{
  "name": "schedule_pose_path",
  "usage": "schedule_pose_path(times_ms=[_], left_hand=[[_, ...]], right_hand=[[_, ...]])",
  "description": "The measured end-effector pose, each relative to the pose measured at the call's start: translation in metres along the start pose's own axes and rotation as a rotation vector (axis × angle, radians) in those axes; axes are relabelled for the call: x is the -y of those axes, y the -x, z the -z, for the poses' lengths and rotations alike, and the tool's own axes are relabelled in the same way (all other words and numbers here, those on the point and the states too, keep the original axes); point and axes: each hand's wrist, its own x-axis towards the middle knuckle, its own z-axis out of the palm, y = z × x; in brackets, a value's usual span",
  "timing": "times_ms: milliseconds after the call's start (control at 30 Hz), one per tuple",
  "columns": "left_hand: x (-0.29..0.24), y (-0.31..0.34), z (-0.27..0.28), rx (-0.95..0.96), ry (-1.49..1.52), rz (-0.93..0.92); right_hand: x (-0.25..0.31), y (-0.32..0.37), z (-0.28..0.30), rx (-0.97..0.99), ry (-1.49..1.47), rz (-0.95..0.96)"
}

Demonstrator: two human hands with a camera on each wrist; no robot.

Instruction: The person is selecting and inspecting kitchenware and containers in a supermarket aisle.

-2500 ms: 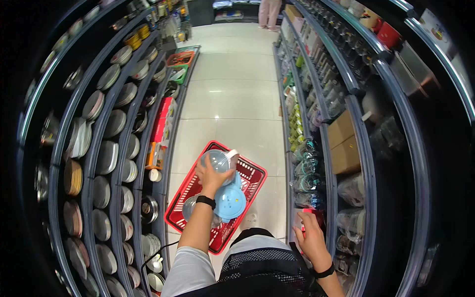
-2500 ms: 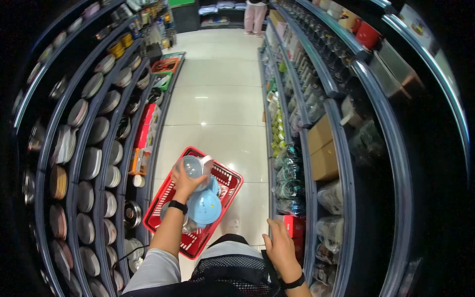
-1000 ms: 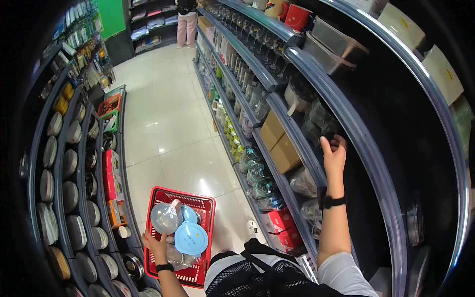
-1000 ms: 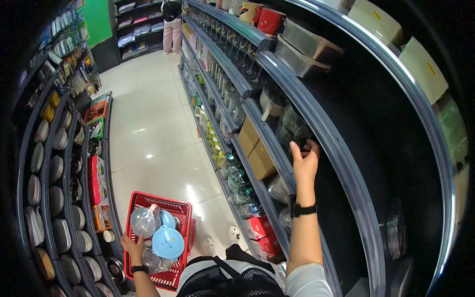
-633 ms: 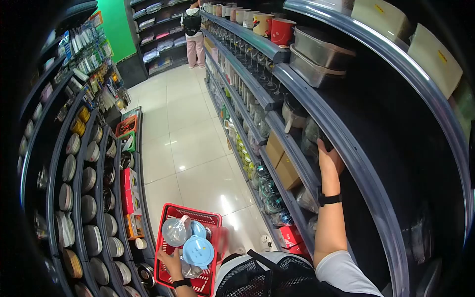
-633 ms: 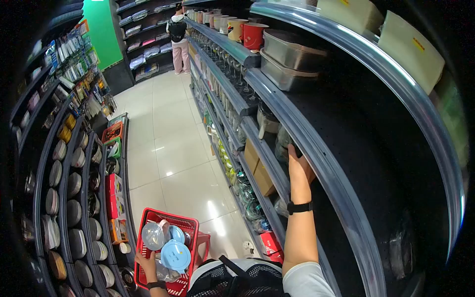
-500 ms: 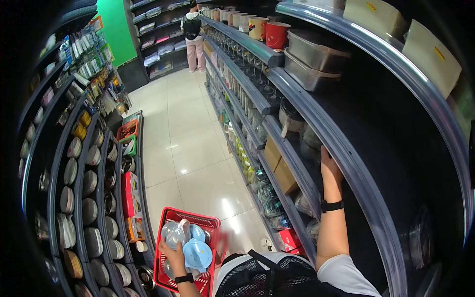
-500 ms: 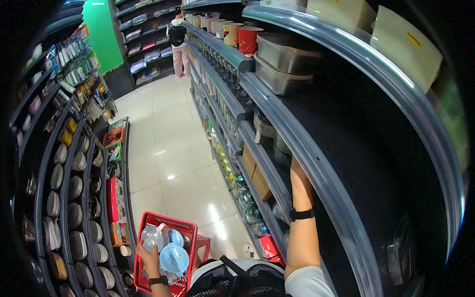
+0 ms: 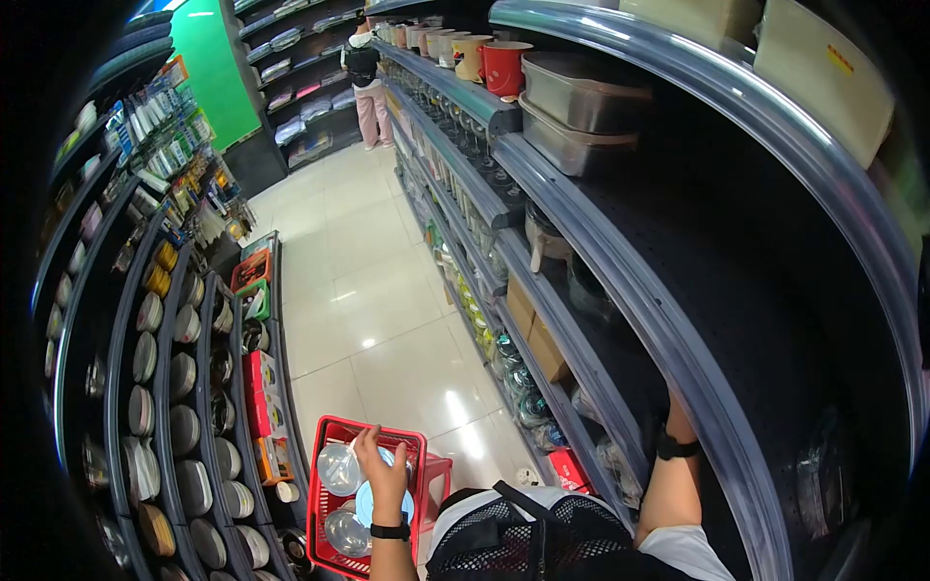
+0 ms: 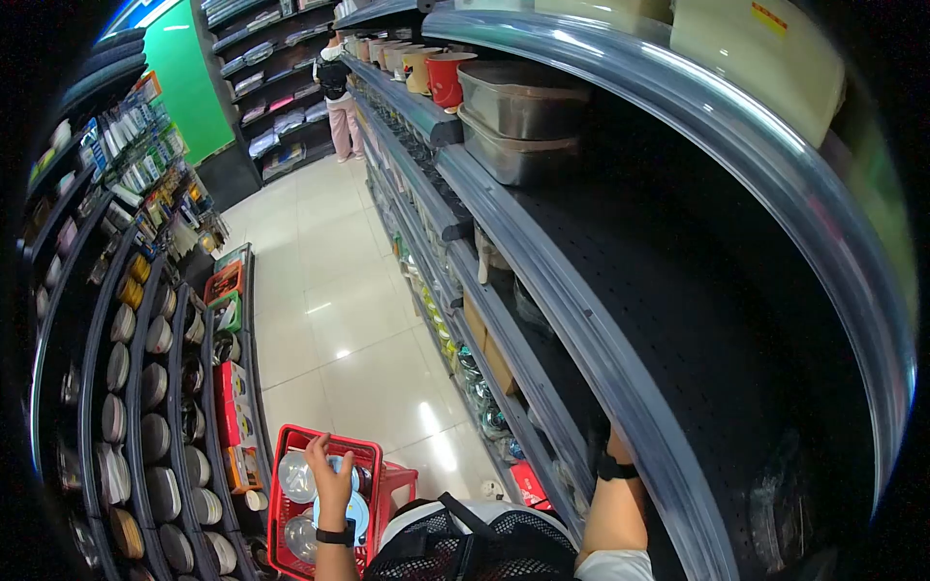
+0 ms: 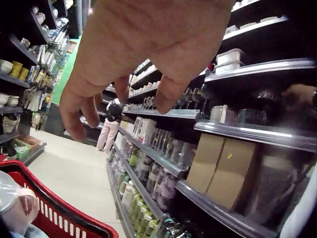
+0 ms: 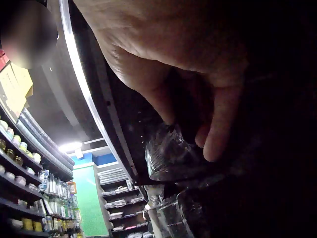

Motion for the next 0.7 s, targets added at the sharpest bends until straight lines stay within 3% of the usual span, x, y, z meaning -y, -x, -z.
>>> schedule_pose_path(times_ms=[67,133,200,267,333,367,400,467,533,700], left_hand=[[-0.014,0.004,-0.008,0.013,-0.022,-0.016],[-0.032,0.007,-0.016,0.078,-0.086,-0.112],[-0.051,0.009,-0.023,0.093,-0.094,-0.173],[-0.073,0.011,-0.029,0.23,0.158,-0.065],[-0.088,0.011,-0.028,0.256,0.172,-0.083],[-0.104,0.01,-0.021,0.313,0.209,-0.082],[-0.112,0.01,-0.016,0.365,0.245,-0.079],[-0.114,0.009,-0.008,0.365,0.252,-0.086],[-0.128,0.007,0.012,0.393,0.323,-0.11],[-0.122,0.016,0.059,0.355,0.085,-0.297]], right_hand=[[0.009,-0.023,-0.005,0.099,-0.158,-0.147],[0.01,0.001,0.011,0.202,-0.32,-0.288],[0.023,0.009,0.016,0.18,-0.311,-0.253],[0.045,0.018,0.023,0.159,-0.301,-0.217],[0.074,0.026,0.041,0.21,-0.571,-0.213],[0.092,0.027,0.055,0.316,-0.597,-0.303],[0.103,0.033,0.056,0.299,-0.642,-0.294],[0.114,0.036,0.059,0.38,-0.527,0.005],[0.13,0.049,0.053,0.455,-0.568,0.086],[0.169,0.083,0.025,0.791,-0.536,0.339]])
